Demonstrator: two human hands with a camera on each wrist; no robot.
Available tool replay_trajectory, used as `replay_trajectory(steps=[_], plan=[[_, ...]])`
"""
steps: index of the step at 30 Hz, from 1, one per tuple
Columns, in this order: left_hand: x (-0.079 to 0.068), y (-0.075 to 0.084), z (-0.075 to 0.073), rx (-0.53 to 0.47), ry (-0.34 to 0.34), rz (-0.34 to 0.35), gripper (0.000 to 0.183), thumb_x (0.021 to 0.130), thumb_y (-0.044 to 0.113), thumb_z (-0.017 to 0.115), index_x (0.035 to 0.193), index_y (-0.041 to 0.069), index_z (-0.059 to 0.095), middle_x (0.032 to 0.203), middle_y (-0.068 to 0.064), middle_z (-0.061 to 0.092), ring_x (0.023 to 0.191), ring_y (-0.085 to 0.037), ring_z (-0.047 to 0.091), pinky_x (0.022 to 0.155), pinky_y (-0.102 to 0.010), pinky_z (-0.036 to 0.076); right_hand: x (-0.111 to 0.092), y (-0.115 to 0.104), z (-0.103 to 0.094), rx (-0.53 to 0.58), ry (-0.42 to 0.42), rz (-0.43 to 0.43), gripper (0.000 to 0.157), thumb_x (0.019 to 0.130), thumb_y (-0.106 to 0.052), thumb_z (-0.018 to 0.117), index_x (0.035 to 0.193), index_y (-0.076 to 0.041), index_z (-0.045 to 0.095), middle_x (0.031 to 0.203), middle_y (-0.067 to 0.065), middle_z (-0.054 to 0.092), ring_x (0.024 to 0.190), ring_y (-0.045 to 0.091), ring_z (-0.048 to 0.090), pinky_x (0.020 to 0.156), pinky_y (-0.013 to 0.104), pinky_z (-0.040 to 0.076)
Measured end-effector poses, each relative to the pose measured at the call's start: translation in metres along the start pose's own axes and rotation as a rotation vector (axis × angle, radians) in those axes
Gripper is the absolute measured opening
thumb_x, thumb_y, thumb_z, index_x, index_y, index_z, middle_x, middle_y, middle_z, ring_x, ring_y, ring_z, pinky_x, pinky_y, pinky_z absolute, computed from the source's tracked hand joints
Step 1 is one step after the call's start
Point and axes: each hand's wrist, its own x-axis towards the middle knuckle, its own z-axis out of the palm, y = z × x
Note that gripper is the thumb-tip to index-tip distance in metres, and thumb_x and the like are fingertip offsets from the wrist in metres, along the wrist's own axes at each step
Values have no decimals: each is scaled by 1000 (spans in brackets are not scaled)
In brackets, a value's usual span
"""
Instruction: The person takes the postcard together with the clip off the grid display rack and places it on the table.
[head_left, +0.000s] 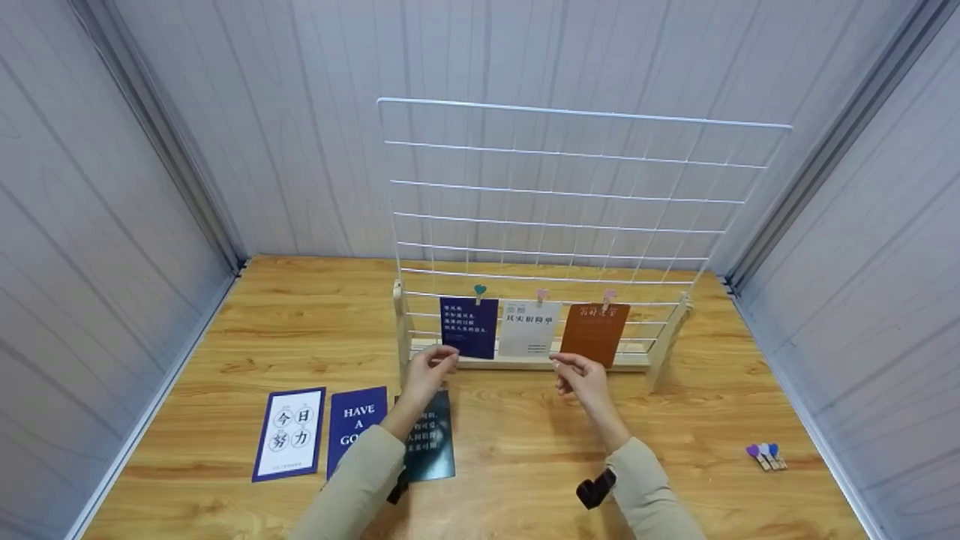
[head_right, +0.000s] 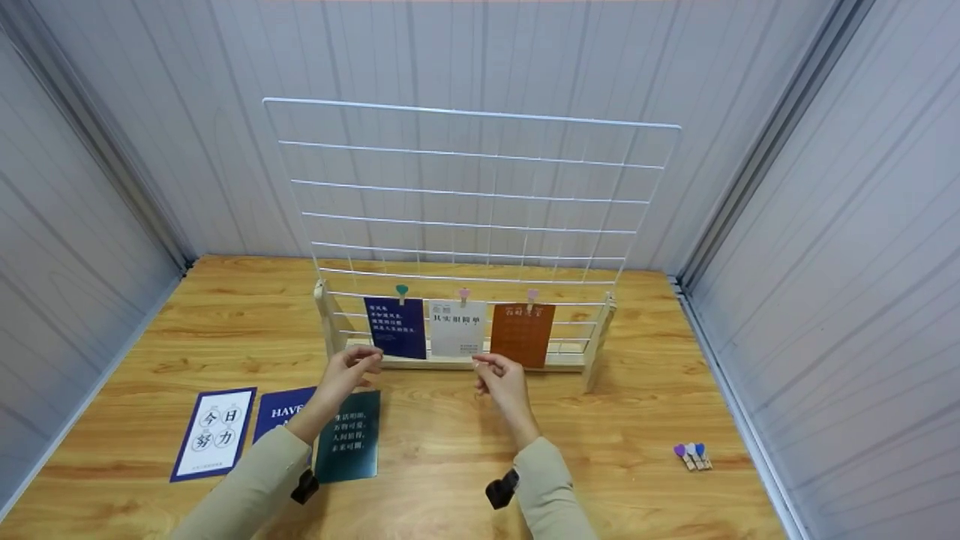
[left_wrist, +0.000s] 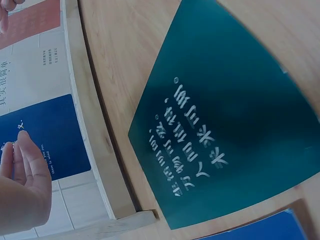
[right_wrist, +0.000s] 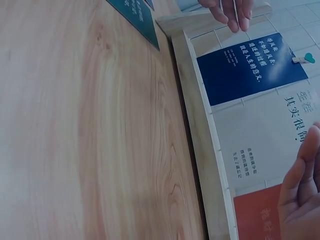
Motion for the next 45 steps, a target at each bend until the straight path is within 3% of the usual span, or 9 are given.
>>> replay_trajectory(steps=[7, 12, 18, 21, 27, 31, 45], plan=[[6, 4, -2, 20, 38, 24, 22, 87, 9, 54, 101, -8, 57, 87, -13, 57, 72, -22, 53, 49, -25, 46, 8, -6, 15, 8, 2, -8, 24, 84, -3, 57, 101, 14, 57, 57, 4, 55, 47, 9, 51, 45, 20, 46], [10, 6, -4, 35, 73, 55, 20, 85, 7, 56, 100, -7, 57, 87, -10, 57, 76, -31, 56, 52, -27, 48, 14, -14, 24, 26, -21, 4, 26, 84, -3, 57, 102, 16, 55, 56, 7, 55, 47, 9, 51, 45, 20, 46], [15, 8, -8, 48, 141, 65, 21, 83, 5, 58, 100, -8, 58, 91, -13, 57, 72, -20, 55, 53, -27, 47, 16, -32, 38, 36, -61, 8, 27, 85, -1, 55, 104, 18, 52, 57, 9, 55, 48, 11, 51, 46, 21, 46], [17, 10, -9, 63, 163, 87, 22, 82, 4, 59, 100, -9, 57, 94, -16, 58, 75, -21, 56, 58, -27, 48, 20, -37, 45, 39, -74, -4, 28, 85, -3, 56, 105, 17, 53, 58, 8, 55, 49, 12, 51, 47, 21, 46], [21, 10, -10, 93, 171, 89, 26, 83, 5, 59, 104, -8, 56, 100, -18, 57, 82, -28, 55, 67, -28, 47, 28, -45, 57, 46, -97, -59, 27, 85, -3, 55, 105, 15, 55, 59, 9, 54, 49, 10, 50, 47, 22, 47], [23, 11, -10, 95, 175, 88, 26, 83, 5, 58, 105, -8, 55, 102, -20, 55, 83, -29, 54, 68, -30, 46, 34, -54, 65, 61, -113, -55, 26, 86, -1, 54, 107, 14, 54, 60, 12, 54, 49, 10, 50, 46, 21, 46], [29, 8, -8, 78, 185, 126, 28, 80, 0, 58, 105, -11, 52, 102, -24, 54, 90, -31, 52, 74, -36, 45, 52, -64, 87, 84, -103, -63, 32, 85, -7, 56, 114, 8, 53, 60, 4, 53, 49, 9, 51, 47, 20, 46]])
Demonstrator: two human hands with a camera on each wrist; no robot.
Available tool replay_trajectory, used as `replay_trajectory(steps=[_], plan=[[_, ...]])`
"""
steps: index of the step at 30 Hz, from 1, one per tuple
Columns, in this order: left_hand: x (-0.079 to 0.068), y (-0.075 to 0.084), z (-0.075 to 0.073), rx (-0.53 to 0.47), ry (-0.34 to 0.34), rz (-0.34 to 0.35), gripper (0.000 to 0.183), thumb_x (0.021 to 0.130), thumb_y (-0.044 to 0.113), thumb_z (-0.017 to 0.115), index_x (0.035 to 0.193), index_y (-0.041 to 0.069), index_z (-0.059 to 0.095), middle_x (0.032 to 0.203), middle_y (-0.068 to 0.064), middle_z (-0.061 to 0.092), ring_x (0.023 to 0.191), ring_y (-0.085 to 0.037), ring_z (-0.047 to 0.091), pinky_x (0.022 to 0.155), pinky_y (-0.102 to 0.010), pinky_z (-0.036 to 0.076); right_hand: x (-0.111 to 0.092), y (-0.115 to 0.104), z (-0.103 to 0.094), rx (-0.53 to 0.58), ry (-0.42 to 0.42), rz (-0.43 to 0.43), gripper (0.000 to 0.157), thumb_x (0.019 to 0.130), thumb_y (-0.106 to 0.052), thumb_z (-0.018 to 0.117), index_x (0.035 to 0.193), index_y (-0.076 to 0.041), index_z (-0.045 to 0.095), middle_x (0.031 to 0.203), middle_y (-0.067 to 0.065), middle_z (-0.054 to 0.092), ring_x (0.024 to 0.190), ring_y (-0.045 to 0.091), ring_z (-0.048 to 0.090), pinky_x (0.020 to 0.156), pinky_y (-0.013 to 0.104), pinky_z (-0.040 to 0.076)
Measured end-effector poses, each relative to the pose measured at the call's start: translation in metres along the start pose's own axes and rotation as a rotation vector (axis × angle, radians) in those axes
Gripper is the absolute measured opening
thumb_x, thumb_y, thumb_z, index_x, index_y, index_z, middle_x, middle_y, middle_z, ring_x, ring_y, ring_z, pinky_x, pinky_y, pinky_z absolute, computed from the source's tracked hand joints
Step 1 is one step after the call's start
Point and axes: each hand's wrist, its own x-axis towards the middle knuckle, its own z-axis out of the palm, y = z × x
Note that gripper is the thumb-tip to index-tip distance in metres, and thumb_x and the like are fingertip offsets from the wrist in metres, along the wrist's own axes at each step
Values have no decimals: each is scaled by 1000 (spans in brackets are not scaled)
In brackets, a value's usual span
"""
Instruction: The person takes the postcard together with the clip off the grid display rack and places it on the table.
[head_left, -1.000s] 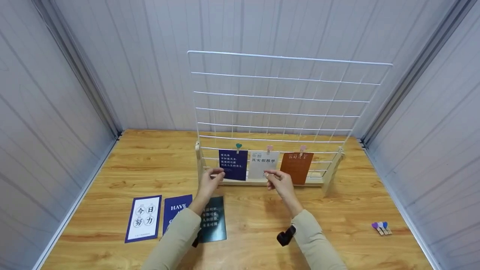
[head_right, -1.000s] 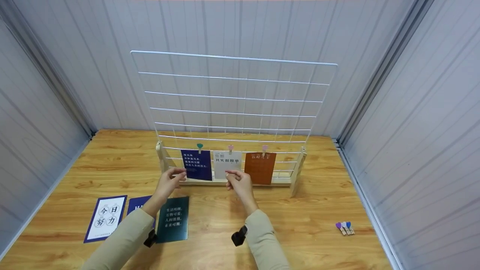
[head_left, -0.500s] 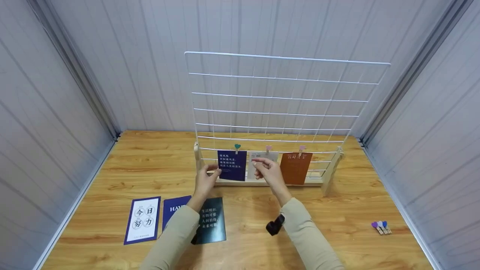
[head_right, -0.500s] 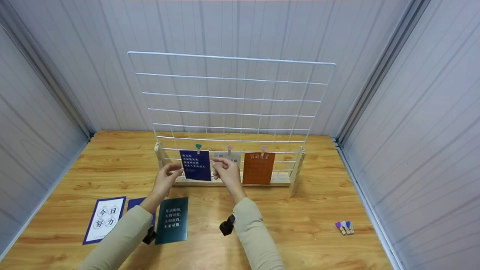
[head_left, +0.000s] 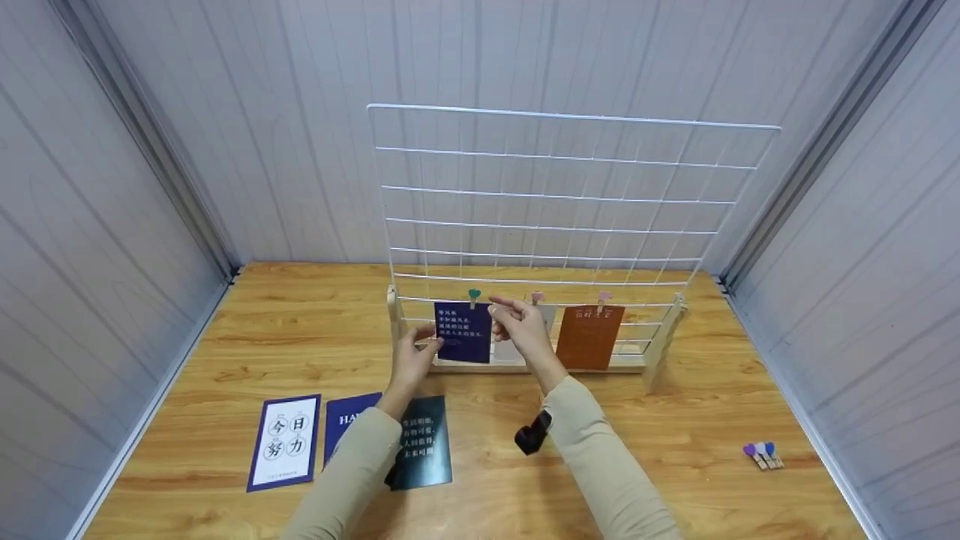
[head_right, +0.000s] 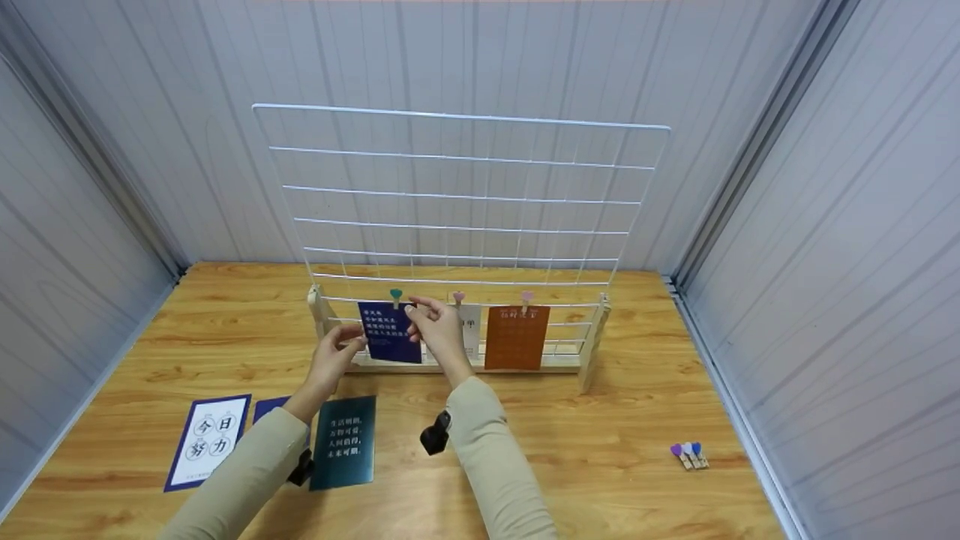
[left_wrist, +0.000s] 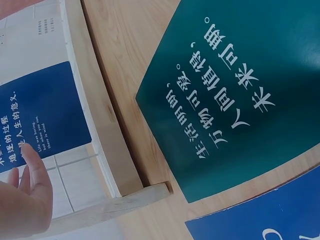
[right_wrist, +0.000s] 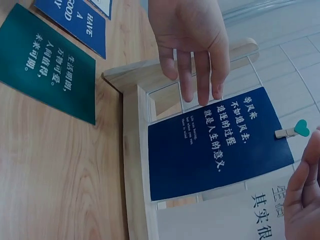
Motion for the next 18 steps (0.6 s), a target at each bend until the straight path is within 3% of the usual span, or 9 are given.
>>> replay_trajectory(steps=[8, 14, 18], plan=[[1, -5, 0, 10, -17, -15, 32, 82, 0, 56, 111, -12, 50, 106, -24, 53, 95, -32, 51, 77, -35, 45, 4, -6, 12, 10, -16, 39, 36, 86, -7, 56, 120, 2, 51, 56, 3, 53, 45, 9, 50, 46, 20, 45], [2, -5, 3, -8, -47, -38, 35, 83, -1, 54, 115, -11, 47, 110, -25, 51, 89, -33, 54, 64, -43, 49, 6, -10, 17, 11, -27, 58, 35, 87, -11, 54, 121, -4, 52, 55, 3, 53, 45, 9, 49, 50, 23, 47], [4, -5, 3, -16, -55, -40, 34, 83, -2, 54, 116, -11, 47, 111, -25, 51, 89, -33, 55, 66, -45, 49, 8, -10, 19, 3, -33, 76, 35, 88, -10, 52, 123, -5, 50, 57, 3, 53, 46, 9, 49, 50, 23, 47]])
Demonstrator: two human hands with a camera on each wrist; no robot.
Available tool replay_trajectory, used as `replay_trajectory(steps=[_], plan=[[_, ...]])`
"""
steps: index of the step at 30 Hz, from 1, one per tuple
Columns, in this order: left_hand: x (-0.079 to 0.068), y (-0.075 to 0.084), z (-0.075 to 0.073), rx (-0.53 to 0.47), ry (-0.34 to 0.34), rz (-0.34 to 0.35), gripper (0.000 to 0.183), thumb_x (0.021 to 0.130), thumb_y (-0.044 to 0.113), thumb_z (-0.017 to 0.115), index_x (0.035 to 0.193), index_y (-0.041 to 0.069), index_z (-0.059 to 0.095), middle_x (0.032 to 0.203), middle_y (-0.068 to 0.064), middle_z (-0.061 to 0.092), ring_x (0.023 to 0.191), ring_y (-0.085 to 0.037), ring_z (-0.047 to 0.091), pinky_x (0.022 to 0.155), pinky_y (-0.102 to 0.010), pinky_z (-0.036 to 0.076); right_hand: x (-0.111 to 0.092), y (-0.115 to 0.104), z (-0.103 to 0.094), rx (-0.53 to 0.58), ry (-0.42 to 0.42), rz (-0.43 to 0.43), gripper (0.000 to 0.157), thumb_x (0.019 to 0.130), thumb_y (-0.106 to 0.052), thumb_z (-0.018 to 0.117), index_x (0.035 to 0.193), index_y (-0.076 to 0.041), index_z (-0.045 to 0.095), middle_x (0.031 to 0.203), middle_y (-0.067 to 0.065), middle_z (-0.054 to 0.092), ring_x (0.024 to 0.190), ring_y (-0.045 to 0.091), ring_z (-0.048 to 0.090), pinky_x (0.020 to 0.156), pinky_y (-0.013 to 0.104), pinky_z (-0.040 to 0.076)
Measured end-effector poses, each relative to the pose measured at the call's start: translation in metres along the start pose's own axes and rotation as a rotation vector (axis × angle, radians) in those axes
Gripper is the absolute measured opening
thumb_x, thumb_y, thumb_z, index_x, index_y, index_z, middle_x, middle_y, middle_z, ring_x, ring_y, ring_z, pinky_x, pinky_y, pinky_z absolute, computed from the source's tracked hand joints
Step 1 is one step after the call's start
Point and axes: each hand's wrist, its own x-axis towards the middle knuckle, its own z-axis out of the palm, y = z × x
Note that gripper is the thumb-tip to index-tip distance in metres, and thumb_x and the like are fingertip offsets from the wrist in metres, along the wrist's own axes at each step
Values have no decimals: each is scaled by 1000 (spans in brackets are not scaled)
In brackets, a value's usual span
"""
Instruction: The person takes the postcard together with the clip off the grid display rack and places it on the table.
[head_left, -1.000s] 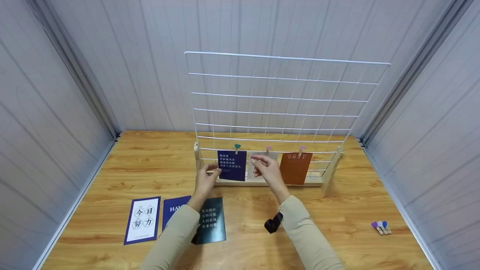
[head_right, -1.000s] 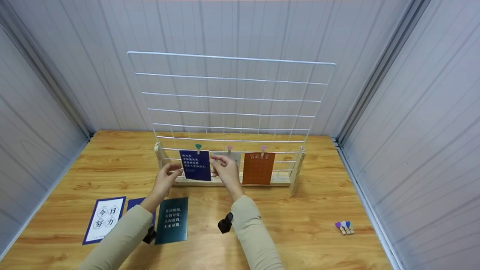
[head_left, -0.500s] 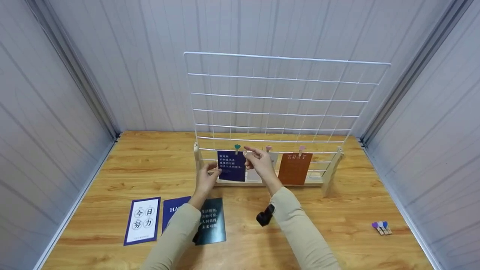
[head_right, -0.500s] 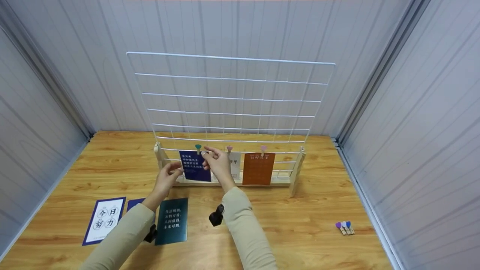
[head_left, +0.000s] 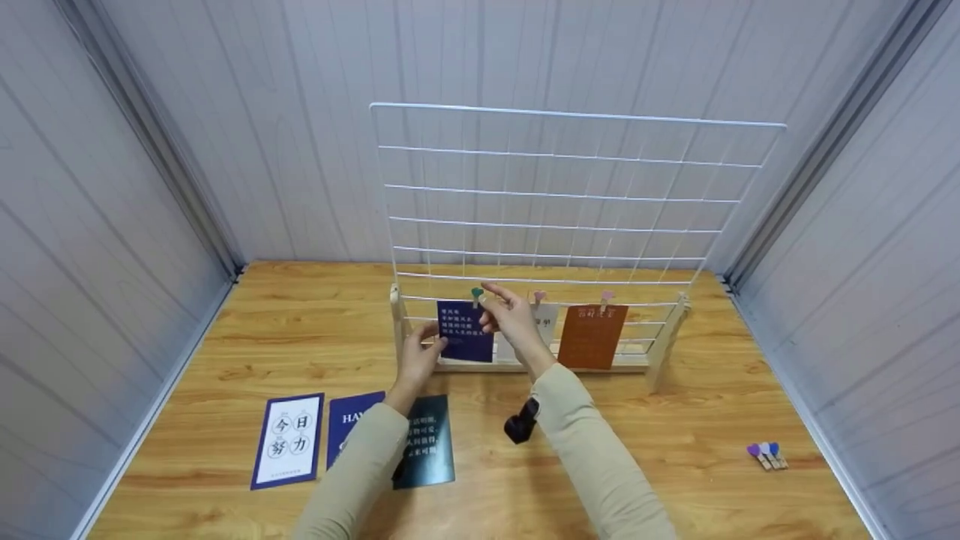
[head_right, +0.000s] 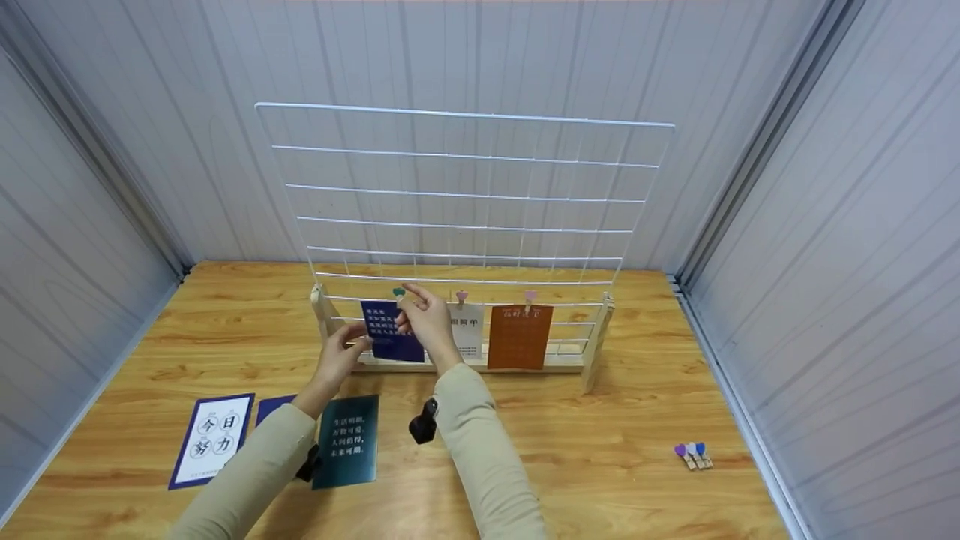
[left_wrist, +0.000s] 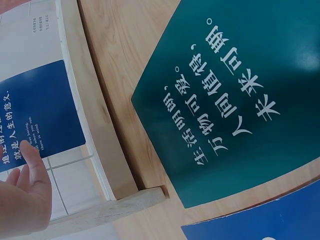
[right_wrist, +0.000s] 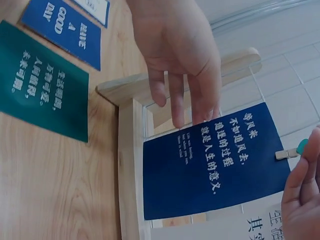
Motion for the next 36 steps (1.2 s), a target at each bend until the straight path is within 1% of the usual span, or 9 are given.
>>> replay_trajectory(steps=[4, 8, 11, 14, 19, 21, 25, 32, 36], plan=[[0, -2, -2, -22, -25, 9, 31, 85, -1, 52, 114, -10, 48, 109, -25, 51, 86, -31, 56, 58, -38, 50, 2, 1, 1, -37, -17, 14, 37, 89, -9, 51, 125, -7, 48, 57, 4, 53, 46, 9, 50, 50, 24, 48], [-6, 13, -2, -16, -31, -9, 31, 85, -4, 51, 114, -14, 45, 110, -29, 49, 84, -33, 55, 48, -25, 47, 4, 1, 2, -65, -35, 15, 38, 90, -8, 49, 127, -5, 45, 56, 4, 53, 45, 9, 49, 47, 21, 46], [-4, 14, 0, 7, -10, -29, 32, 84, -6, 51, 114, -16, 45, 110, -30, 49, 86, -35, 54, 49, -27, 48, 5, 0, 2, -64, -30, 24, 37, 90, -7, 48, 127, -4, 46, 57, 5, 53, 45, 10, 49, 45, 20, 45], [7, -9, -1, -4, -6, 44, 29, 84, -4, 52, 112, -11, 49, 106, -26, 53, 88, -32, 55, 52, -31, 50, 6, 0, 2, -58, -7, 29, 35, 90, -7, 49, 125, -4, 48, 58, 6, 53, 44, 10, 50, 47, 23, 46], [47, -92, 5, -51, 21, 170, 22, 82, 9, 60, 103, 6, 58, 92, -7, 60, 78, -17, 59, 45, -28, 49, 7, -1, 5, -91, 39, 30, 33, 89, -9, 52, 121, -5, 53, 57, 6, 53, 43, 10, 49, 46, 25, 47], [67, -130, 11, -46, 24, 167, 22, 81, 12, 62, 102, 8, 58, 89, -6, 60, 74, -16, 59, 44, -30, 49, 8, -1, 7, -101, 46, 24, 33, 88, -8, 52, 121, -4, 53, 57, 6, 53, 43, 10, 49, 46, 25, 46], [85, -160, 14, -8, 12, 160, 22, 83, 17, 61, 102, 6, 59, 88, -8, 60, 72, -19, 60, 51, -29, 50, 9, 0, 9, -117, 63, -8, 31, 88, -7, 52, 119, -3, 54, 61, 10, 55, 42, 9, 49, 48, 30, 49], [4, -2, 4, 83, 40, 41, 17, 83, -1, 54, 96, -11, 57, 86, -17, 59, 74, -25, 56, 60, -27, 48, 13, 5, 9, -134, 107, -72, 26, 87, -8, 55, 110, 1, 59, 80, 24, 59, 45, 8, 50, 47, 29, 49], [5, -2, 3, 100, 49, 48, 15, 84, -1, 54, 93, -11, 58, 86, -18, 59, 78, -27, 56, 64, -32, 48, 15, 5, 10, -172, 147, -92, 23, 85, -6, 58, 105, 4, 61, 76, 21, 61, 46, 10, 50, 49, 33, 50]])
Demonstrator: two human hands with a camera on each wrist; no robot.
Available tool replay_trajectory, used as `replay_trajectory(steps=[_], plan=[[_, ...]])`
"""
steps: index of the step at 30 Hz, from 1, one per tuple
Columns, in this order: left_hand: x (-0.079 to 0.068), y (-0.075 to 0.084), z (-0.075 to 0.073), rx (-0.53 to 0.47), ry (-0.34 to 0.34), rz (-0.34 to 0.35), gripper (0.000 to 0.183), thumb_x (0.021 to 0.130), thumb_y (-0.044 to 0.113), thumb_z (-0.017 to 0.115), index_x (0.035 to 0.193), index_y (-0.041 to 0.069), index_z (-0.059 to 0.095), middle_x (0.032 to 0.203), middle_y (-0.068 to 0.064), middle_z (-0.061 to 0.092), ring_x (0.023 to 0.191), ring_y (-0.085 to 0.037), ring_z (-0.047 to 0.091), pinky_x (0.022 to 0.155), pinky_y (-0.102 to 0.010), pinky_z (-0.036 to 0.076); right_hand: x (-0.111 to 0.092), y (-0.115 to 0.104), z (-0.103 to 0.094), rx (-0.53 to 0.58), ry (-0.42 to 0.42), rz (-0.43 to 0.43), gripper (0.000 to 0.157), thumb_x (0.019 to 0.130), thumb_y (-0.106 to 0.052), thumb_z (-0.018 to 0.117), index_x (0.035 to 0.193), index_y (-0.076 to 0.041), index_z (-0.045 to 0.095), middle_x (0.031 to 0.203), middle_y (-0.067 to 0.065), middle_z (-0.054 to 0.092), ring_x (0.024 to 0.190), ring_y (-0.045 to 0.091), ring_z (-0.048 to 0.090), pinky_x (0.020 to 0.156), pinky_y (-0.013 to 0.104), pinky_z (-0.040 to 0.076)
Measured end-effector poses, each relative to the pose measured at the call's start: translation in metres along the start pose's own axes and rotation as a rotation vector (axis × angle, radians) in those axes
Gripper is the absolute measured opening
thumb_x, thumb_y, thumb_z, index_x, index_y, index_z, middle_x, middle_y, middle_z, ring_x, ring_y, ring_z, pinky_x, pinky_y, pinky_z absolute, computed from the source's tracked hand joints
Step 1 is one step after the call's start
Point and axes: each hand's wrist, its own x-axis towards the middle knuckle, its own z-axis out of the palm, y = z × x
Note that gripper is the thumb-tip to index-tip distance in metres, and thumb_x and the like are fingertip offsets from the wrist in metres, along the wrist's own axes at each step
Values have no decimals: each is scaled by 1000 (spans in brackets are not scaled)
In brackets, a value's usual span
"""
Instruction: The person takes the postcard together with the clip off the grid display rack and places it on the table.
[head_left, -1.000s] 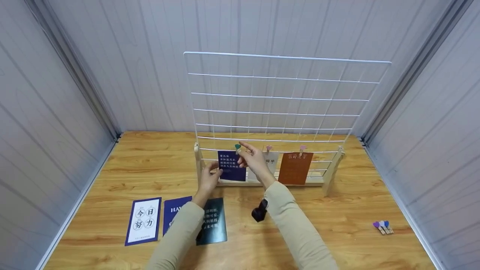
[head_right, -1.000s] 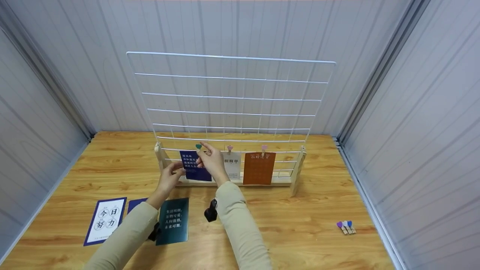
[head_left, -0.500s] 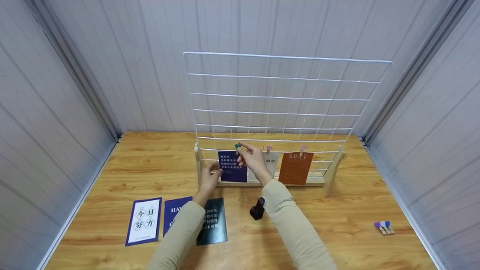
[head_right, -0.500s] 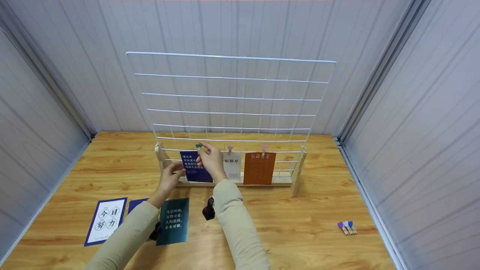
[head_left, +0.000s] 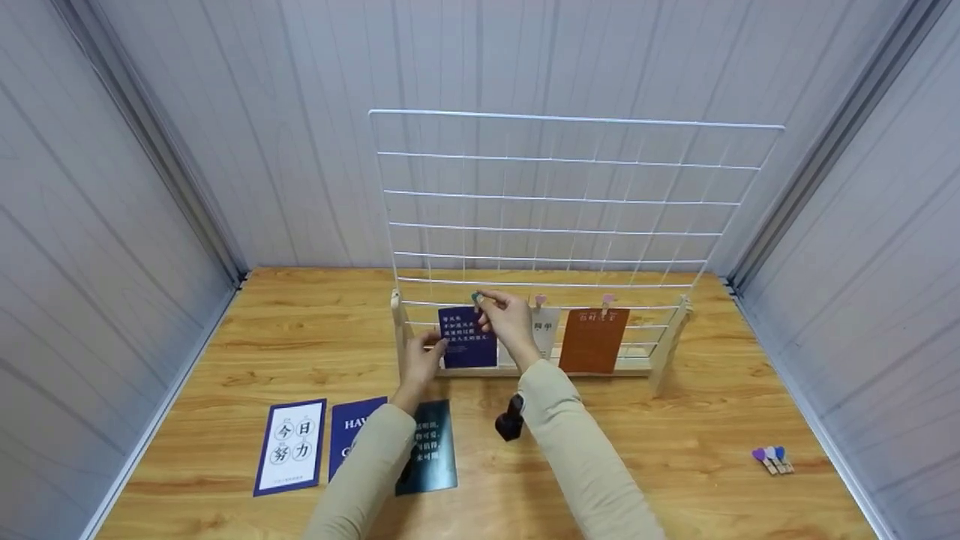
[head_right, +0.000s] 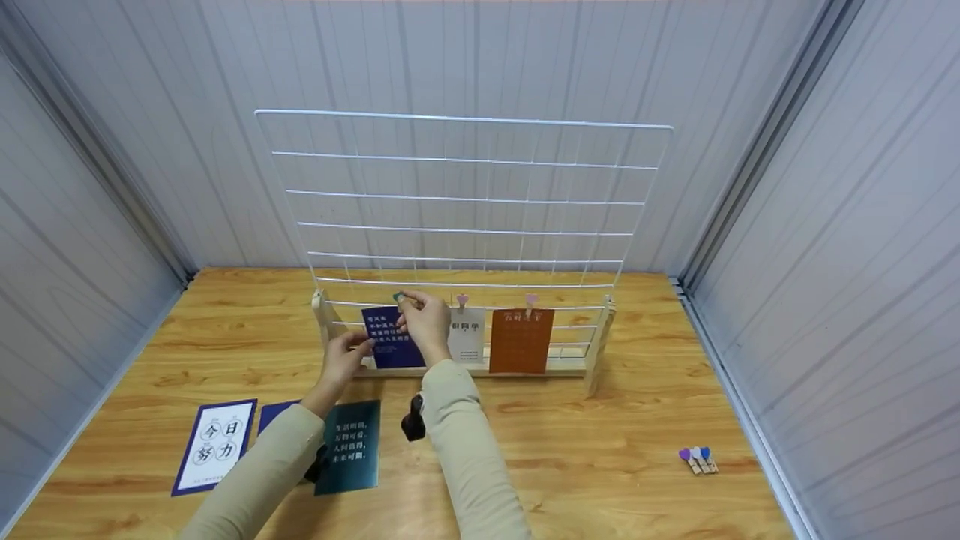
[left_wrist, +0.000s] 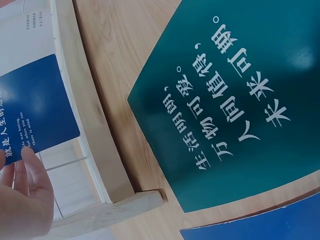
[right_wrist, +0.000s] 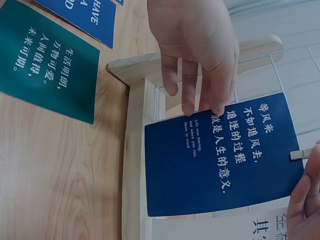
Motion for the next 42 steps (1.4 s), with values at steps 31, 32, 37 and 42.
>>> replay_trajectory(steps=[31, 32, 37, 42], plan=[[0, -1, -1, 8, 10, -21, 14, 84, 1, 55, 90, -9, 61, 83, -15, 60, 76, -25, 56, 59, -29, 48, 3, 9, 4, -147, 90, -212, 12, 81, -8, 62, 90, -2, 68, 64, 14, 61, 48, 27, 54, 39, 19, 42], [0, -1, -1, 5, 6, -17, 14, 84, 2, 55, 91, -10, 61, 83, -15, 60, 76, -25, 56, 59, -29, 48, 3, 9, 4, -143, 95, -216, 13, 82, -8, 62, 91, -1, 67, 64, 14, 61, 48, 27, 54, 39, 20, 42], [0, -1, -2, -7, -9, -4, 13, 85, 1, 55, 90, -9, 61, 83, -14, 60, 76, -24, 56, 61, -29, 48, 3, 10, 5, -120, 118, -205, 13, 81, -8, 63, 90, 0, 68, 63, 11, 60, 50, 28, 54, 40, 20, 42], [-1, 0, -3, -1, -7, -32, 13, 84, 2, 56, 90, -8, 62, 81, -12, 60, 73, -21, 54, 55, -27, 47, 4, 13, 7, -119, 121, -216, 10, 81, -8, 62, 89, -3, 68, 62, 10, 60, 51, 31, 55, 40, 20, 42]])
